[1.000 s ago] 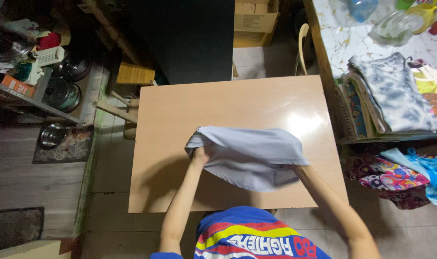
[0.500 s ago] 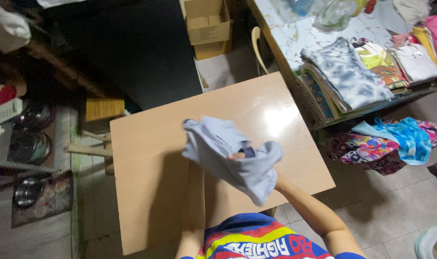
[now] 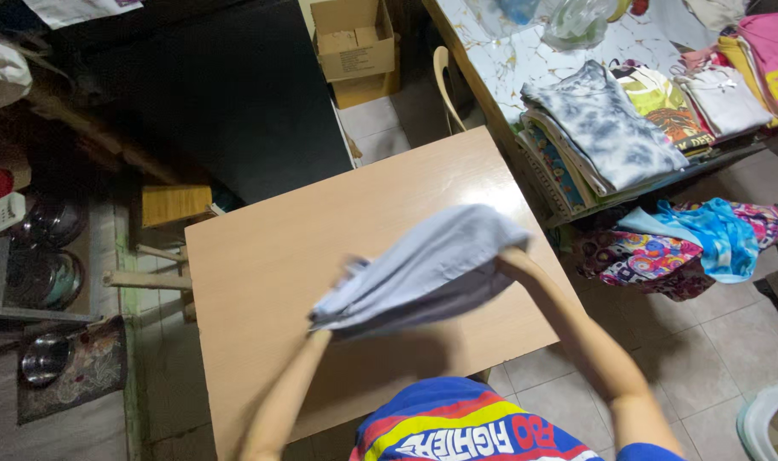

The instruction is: The person folds several t-shirts one by one on a wooden table. They smooth and align each shirt, fold the sleeves and body, then place the folded shirts into a nearby drawer.

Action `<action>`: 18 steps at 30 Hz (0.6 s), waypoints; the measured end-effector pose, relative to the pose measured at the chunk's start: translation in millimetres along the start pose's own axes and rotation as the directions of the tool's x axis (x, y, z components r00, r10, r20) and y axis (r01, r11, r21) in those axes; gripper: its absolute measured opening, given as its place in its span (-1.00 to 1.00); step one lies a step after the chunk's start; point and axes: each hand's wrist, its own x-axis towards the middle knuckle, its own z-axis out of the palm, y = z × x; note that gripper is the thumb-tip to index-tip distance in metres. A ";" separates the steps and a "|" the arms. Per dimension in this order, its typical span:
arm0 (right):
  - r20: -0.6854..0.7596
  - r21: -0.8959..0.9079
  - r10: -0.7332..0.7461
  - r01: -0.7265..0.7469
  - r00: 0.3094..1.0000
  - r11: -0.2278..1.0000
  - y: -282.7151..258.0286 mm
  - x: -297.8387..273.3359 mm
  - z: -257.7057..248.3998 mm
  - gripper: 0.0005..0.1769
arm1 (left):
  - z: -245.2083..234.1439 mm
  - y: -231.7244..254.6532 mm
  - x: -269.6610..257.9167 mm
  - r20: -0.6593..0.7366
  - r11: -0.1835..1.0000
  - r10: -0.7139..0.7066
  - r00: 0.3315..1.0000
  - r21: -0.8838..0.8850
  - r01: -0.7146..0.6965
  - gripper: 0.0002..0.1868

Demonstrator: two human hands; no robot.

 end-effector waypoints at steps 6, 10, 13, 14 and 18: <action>0.210 0.176 0.321 -0.359 0.924 0.917 30.6 48.1 -27.4 -0.50 | -24.6 -20.3 -10.7 -0.113 0.983 -0.065 0.991 -0.176 0.044 -0.50; 0.054 0.753 0.132 -0.127 0.990 0.645 -6.4 40.4 -48.0 -0.40 | -96.9 5.8 -30.7 -0.355 0.708 0.152 0.923 -0.613 -0.352 -0.49; -0.010 0.843 0.026 -0.005 1.000 0.538 -40.1 18.7 -44.6 -0.28 | -148.7 18.5 -60.7 -0.452 0.550 0.238 0.860 -0.667 -0.503 -0.51; 0.023 0.837 -0.039 0.002 0.999 0.547 -48.2 12.6 -40.2 -0.24 | -163.4 19.5 -76.2 -0.505 0.561 0.232 0.831 -0.629 -0.538 -0.51; 0.117 0.318 0.049 -0.084 0.992 0.944 -69.6 -24.9 -59.6 -0.02 | -202.0 21.6 -135.5 -0.649 0.791 0.141 0.748 -0.380 -0.479 -0.54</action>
